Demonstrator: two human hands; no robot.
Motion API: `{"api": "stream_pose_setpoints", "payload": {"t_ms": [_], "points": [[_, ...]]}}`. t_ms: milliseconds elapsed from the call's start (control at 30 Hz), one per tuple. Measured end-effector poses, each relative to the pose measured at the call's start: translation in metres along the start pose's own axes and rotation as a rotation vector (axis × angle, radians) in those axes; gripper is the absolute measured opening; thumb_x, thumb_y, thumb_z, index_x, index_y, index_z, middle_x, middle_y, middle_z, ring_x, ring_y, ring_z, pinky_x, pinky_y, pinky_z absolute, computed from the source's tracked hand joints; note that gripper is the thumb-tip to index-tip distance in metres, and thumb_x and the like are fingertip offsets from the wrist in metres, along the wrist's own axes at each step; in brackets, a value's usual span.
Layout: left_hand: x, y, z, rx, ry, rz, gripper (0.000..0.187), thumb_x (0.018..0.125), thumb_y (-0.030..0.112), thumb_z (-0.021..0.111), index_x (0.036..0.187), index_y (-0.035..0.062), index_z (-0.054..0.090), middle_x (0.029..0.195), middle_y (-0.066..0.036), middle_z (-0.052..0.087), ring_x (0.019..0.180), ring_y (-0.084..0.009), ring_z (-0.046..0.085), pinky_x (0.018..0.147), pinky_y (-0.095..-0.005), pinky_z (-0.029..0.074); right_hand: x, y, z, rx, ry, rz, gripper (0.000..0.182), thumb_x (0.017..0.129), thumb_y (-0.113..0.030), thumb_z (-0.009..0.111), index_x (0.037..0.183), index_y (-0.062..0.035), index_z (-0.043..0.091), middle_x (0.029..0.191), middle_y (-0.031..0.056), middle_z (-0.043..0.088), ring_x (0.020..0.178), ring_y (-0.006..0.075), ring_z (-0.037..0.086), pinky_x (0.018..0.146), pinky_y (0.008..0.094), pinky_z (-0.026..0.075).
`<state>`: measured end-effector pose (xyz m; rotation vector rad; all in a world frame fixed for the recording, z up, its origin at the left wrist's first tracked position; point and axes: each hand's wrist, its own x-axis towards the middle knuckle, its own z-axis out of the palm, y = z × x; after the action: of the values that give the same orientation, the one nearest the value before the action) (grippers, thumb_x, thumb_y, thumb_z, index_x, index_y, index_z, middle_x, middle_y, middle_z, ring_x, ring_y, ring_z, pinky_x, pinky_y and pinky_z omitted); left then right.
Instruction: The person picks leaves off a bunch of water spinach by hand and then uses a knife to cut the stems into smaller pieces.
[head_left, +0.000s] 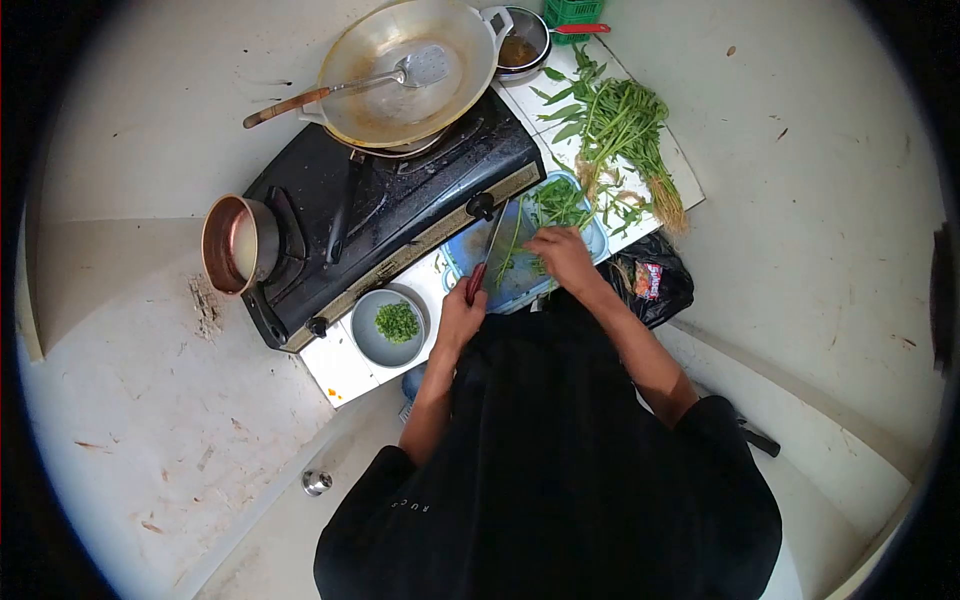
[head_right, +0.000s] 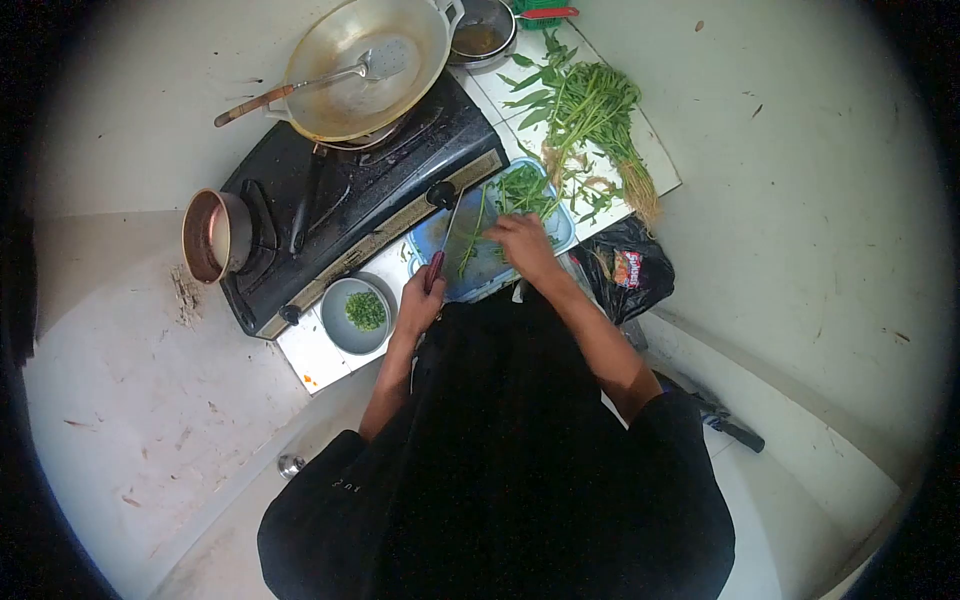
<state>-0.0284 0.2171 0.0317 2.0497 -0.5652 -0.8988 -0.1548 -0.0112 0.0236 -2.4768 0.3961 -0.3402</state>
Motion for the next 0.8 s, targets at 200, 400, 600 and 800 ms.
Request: {"api": "stream_pose_setpoints", "payload": {"t_ms": [200,400,600,800], "points": [[-0.004,0.009,-0.013,0.002,0.092,-0.002,0.022,0.092,0.018,0.062,0.102,-0.0012,0.064,0.070,-0.016,0.061,0.063,-0.0263,0.059,0.063,-0.0407,0.049,0.018,-0.008,0.039,-0.166,-0.197,-0.132,0.037,0.079,0.000,0.061,0.108,-0.0167,0.077,0.107,-0.0005,0.065,0.110,0.0200,0.058,0.098,0.0428,0.037],[-0.006,-0.005,-0.021,0.026,0.105,0.013,0.021,0.092,0.018,0.063,0.101,-0.0009,0.064,0.069,-0.017,0.062,0.064,-0.0265,0.063,0.063,-0.0409,0.050,0.027,-0.001,0.035,-0.250,-0.218,-0.239,0.036,0.088,-0.007,0.056,0.120,-0.0156,0.070,0.113,0.0009,0.065,0.118,0.0221,0.055,0.106,0.0458,0.035],[-0.003,0.006,-0.026,0.064,0.074,0.019,0.023,0.093,0.021,0.063,0.100,-0.0012,0.064,0.069,-0.020,0.063,0.062,-0.0306,0.063,0.063,-0.0423,0.050,0.024,0.003,0.035,-0.346,-0.204,-0.154,0.035,0.089,-0.005,0.053,0.122,-0.0090,0.064,0.114,0.0091,0.068,0.116,0.0251,0.060,0.104,0.0464,0.038],[0.001,0.008,-0.027,0.089,0.009,0.025,0.027,0.094,0.025,0.062,0.102,-0.0016,0.064,0.070,-0.023,0.063,0.064,-0.0354,0.065,0.064,-0.0443,0.050,0.010,-0.005,0.038,-0.246,-0.109,0.094,0.028,0.089,-0.007,0.059,0.116,-0.0076,0.063,0.104,0.0120,0.072,0.100,0.0300,0.067,0.093,0.0436,0.042]]}}
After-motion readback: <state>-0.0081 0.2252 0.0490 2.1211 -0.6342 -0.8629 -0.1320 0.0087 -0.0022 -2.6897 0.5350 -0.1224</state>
